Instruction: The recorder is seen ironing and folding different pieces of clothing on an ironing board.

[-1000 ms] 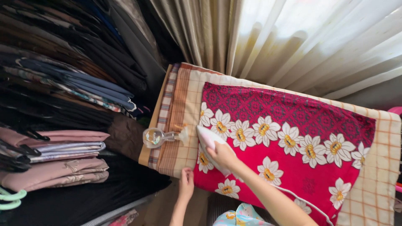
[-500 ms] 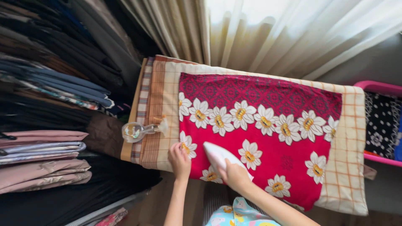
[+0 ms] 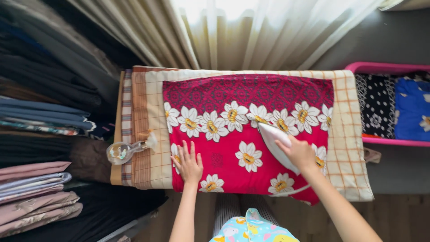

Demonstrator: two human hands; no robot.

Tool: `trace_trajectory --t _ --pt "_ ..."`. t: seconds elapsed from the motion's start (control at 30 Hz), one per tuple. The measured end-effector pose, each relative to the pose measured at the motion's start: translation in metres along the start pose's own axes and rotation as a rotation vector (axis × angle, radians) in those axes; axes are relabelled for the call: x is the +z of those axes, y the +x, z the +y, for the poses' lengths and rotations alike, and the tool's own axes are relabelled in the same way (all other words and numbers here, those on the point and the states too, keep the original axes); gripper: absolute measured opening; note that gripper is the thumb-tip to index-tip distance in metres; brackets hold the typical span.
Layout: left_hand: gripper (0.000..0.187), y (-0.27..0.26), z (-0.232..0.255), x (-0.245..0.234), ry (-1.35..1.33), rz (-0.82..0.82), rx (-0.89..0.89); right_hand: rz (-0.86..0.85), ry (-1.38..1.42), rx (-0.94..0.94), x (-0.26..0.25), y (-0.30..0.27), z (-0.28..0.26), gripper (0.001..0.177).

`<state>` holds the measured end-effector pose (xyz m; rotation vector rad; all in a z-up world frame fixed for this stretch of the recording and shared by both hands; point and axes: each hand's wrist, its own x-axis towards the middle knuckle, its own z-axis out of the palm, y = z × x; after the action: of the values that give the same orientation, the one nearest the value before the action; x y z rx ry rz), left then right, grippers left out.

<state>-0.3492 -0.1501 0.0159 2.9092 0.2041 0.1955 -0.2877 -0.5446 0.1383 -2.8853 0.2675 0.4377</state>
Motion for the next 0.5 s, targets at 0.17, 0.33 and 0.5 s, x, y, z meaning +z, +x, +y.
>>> trace_trajectory --t 0.17,0.33,0.5 --pt "0.062 0.002 -0.001 0.001 -0.001 0.025 0.018 -0.203 0.065 -0.004 0.011 -0.041 0.011 0.080" --pt "0.062 0.000 -0.002 0.001 0.013 0.040 0.024 -0.380 0.067 -0.306 -0.005 -0.132 0.012 0.057" --pt "0.063 0.000 -0.002 0.001 0.011 0.028 0.018 -0.006 0.099 -0.075 0.001 -0.074 0.095 0.051"
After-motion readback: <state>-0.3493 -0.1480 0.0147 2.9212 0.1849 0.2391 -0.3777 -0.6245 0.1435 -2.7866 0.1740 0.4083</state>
